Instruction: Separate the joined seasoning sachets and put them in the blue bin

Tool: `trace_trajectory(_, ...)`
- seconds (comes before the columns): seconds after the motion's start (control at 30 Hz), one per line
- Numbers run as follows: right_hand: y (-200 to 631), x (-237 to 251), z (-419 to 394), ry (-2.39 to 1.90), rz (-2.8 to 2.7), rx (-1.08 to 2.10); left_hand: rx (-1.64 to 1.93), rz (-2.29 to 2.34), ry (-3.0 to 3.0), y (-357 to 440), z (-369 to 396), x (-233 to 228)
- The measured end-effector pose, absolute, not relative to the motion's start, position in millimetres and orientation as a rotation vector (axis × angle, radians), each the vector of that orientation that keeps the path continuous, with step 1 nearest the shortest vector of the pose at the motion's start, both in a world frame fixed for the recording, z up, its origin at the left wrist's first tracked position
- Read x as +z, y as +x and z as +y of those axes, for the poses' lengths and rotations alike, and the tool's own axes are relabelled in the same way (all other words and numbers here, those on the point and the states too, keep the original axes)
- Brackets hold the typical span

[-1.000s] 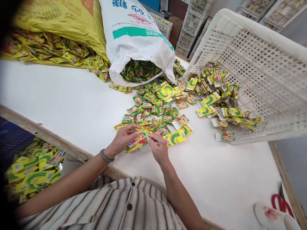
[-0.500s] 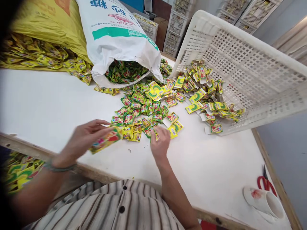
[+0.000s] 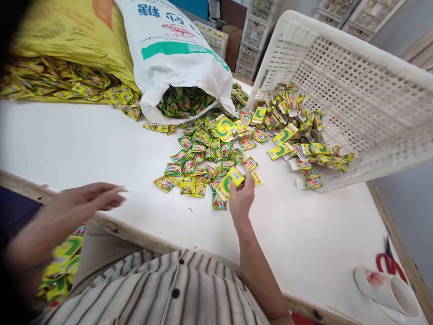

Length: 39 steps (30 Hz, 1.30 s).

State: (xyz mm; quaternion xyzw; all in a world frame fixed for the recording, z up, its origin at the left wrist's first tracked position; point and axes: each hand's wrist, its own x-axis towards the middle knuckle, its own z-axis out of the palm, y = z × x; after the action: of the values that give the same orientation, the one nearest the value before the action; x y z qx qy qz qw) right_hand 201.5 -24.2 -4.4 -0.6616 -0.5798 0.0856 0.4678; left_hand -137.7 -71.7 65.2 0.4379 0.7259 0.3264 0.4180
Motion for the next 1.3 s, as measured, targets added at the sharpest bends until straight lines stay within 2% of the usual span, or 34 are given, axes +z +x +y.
trace_trajectory(0.03, 194, -3, -28, -1.513, -1.465, 0.147, 0.726, 1.718, 1.128, -121, -62, 57)
trace_trajectory(0.13, 170, -1, -41, -1.203, -1.685, 0.057, 0.736, 1.709, 1.291, -75, -37, 41)
trace_trajectory(0.27, 150, -6, -53, -1.018, -1.889, 0.159, 0.784, 1.358, 1.088, -35, -23, 32)
trace_trajectory(0.37, 145, -12, -52, -1.046, -2.015, 0.266, 0.878, 1.111, 0.802, -24, -15, 23)
trace_trajectory(0.57, 149, -29, -34, -1.325, -2.218, 0.282, 1.224, 1.150, 0.587, -31, 4, 5)
trace_trajectory(0.73, 153, -24, -30, -1.379, -2.346, 0.325, 1.241, 1.130, 0.618, -36, 6, 5)
trace_trajectory(0.93, 148, -17, -34, -1.180, -2.491, 0.391, 1.239, 1.164, 0.668, -41, 2, 4)
trace_trajectory(1.07, 158, -22, -31, -1.297, -2.277, 0.480, 1.222, 1.150, 0.701, -45, -1, 2)
trace_trajectory(1.2, 179, -11, -28, -1.469, -1.723, 0.762, 1.183, 1.173, 0.796, -48, -4, 0)
trace_trajectory(1.3, 187, -3, -28, -1.422, -1.443, 0.965, 1.060, 1.172, 0.967, -46, -8, -2)
